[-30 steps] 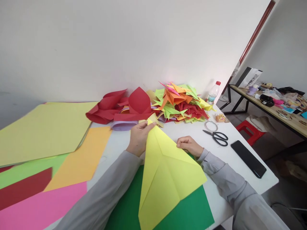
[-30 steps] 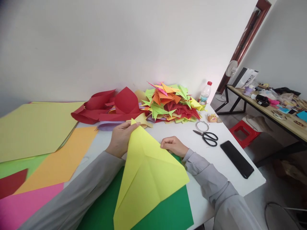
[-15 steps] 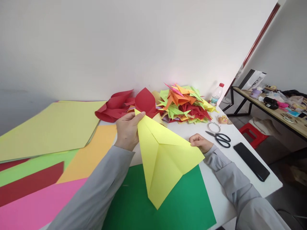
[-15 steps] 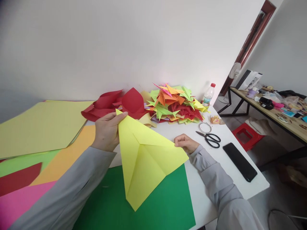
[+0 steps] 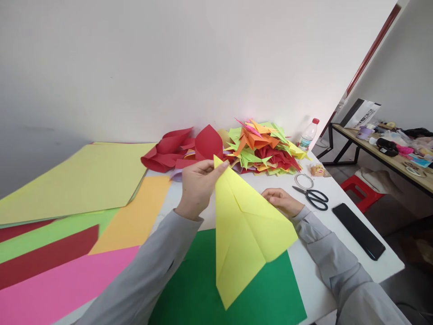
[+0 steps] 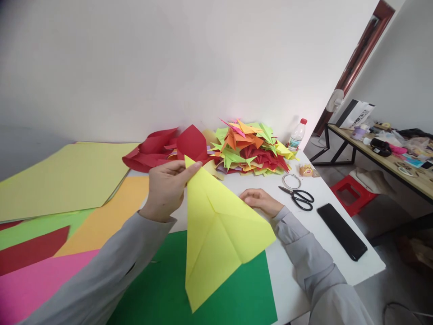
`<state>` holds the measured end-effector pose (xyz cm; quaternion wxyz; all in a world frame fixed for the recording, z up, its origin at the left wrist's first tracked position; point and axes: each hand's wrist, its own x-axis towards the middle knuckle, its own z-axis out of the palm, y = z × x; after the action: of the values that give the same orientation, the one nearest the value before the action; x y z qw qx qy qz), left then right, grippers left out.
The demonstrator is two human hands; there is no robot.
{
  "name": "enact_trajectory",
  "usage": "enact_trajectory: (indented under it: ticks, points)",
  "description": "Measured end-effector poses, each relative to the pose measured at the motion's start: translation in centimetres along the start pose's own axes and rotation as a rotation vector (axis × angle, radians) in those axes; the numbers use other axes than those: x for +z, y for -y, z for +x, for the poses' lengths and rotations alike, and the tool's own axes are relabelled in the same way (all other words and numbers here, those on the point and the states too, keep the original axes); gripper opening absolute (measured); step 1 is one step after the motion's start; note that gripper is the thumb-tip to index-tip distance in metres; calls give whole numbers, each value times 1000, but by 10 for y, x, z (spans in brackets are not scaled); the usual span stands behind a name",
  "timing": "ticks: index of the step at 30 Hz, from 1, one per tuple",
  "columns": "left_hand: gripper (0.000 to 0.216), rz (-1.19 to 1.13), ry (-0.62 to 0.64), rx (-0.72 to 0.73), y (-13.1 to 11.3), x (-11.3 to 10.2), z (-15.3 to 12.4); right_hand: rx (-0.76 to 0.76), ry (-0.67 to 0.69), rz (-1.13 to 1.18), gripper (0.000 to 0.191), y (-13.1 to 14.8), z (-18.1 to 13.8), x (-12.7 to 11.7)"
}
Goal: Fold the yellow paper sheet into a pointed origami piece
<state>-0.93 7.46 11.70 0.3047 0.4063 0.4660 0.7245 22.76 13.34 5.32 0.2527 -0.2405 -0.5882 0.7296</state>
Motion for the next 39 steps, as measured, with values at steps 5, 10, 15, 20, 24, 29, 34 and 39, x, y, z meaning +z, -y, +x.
enact_trajectory:
  ticks: [5,10,15,20,24,29,34,39]
  points:
    - [29,72,53,-54,-1,9,-8,122,-12,-156,40,7,-2,19]
    - [35,108,423,-194,2,2,-4,-133,-331,-205,38,13,2,12]
    - [10,405,368,308,-8,1,-14,-677,-488,-571,18,35,-2,21]
    - [24,510,373,881,-26,-1,-28,-1060,-472,-851,18,54,-19,39]
    - [31,667,539,979,-4,-17,-45,-1100,-372,-1112,29,30,-33,31]
    - [33,884,790,959,53,-44,-79,-937,-56,-1511,30,-20,-46,14]
    - [53,1118,1013,854,76,-52,-98,-660,112,-1704,44,-28,-53,18]
    - [50,1116,1169,726,68,-51,-99,-486,254,-1739,43,-27,-57,27]
